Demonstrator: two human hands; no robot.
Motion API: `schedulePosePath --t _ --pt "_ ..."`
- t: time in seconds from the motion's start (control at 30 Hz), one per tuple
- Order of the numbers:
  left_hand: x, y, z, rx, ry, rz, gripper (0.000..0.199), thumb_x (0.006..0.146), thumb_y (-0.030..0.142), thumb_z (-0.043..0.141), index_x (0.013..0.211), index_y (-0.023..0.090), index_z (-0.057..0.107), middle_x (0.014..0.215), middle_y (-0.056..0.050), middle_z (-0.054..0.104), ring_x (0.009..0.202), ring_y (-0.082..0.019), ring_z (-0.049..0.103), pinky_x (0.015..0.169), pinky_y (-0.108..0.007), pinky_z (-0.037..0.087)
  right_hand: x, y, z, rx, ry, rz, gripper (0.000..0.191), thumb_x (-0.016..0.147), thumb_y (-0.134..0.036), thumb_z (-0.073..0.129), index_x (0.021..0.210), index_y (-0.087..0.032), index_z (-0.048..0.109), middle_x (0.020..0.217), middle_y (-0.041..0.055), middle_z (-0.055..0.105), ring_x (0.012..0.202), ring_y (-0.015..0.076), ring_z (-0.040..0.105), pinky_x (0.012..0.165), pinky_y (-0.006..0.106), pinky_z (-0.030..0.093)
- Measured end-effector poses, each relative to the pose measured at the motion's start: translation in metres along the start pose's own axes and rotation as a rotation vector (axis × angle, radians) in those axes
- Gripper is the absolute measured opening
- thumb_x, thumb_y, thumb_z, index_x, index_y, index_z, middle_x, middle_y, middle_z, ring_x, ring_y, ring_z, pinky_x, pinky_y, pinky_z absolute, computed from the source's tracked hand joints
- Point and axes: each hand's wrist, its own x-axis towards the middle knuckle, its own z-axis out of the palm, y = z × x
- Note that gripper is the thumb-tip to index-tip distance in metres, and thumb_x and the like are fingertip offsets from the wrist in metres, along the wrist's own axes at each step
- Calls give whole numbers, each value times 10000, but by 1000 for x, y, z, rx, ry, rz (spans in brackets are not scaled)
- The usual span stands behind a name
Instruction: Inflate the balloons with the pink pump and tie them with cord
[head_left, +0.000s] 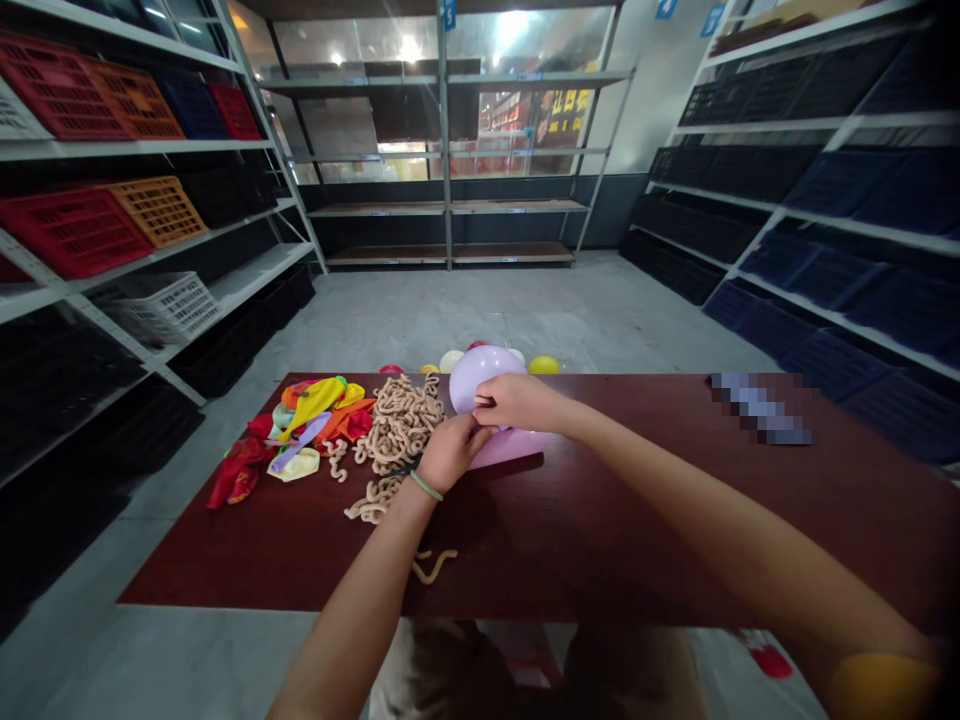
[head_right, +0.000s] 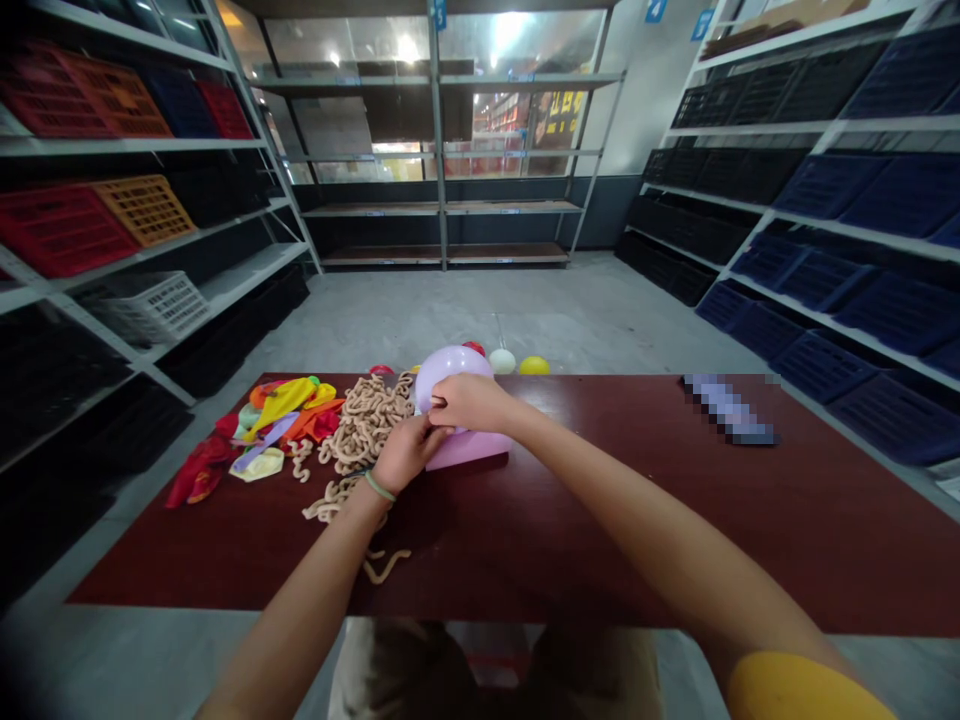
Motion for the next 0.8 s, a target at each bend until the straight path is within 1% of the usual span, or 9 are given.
schedulePosePath --t 0.1,0.2,0.3,0.33,0.4,0.47,0.53,0.67,0.8 --pt "-1 0 1 4 33 4 290 945 397 561 788 170 652 719 -61 671 676 -174 621 642 -259 430 0 -4 -4 49 -35 -9 265 831 -205 604 570 -195 560 600 14 563 555 116 410 578 310 273" --pt "-1 0 1 -45 50 -26 391 980 389 480 680 173 608 639 -43 630 615 -150 584 617 -252 414 -2 2 -9 130 -50 -64 259 869 -247 587 617 -193 595 630 13 587 566 114 433 578 299 312" --pt "0 0 0 -191 16 -89 457 1001 432 410 671 176 595 582 -15 588 565 -132 551 598 -244 413 -7 15 -9 311 -101 -85 222 928 -279 513 807 -188 676 707 4 646 556 103 484 567 271 363" --pt "0 0 0 -250 1 -116 465 1003 451 396 694 175 607 583 -10 587 554 -129 545 588 -242 415 -9 19 -7 354 -85 -78 216 936 -262 492 886 -189 690 758 5 670 562 102 508 572 264 382" --pt "1 -1 0 -361 -22 -167 472 998 487 385 755 171 637 602 -6 597 535 -125 538 567 -240 422 -13 28 0 351 36 -78 224 930 -207 474 972 -195 694 874 18 701 638 112 570 623 258 424" --pt "2 -1 -1 -454 -28 -213 481 987 518 391 800 166 659 625 -9 613 525 -122 538 555 -241 431 -16 33 11 245 217 -123 230 925 -172 470 953 -202 696 950 33 702 788 141 612 727 270 452" --pt "3 0 -2 -527 -16 -255 488 974 541 406 824 161 672 642 -12 623 524 -120 547 556 -241 440 -19 36 22 116 379 -167 247 947 -182 444 934 -202 690 958 51 685 904 179 607 819 307 456" --pt "7 3 -6 -646 34 -346 478 929 573 483 853 149 692 660 -14 644 526 -113 566 551 -234 440 -27 34 44 -8 638 -154 278 981 -201 384 990 -189 662 945 80 649 934 220 572 866 357 458" --pt "10 4 -11 -772 60 -443 449 862 573 589 854 136 690 672 -16 662 519 -106 571 545 -229 449 -35 30 62 91 790 -152 216 958 -175 429 995 -208 639 965 78 638 943 219 564 868 355 463"
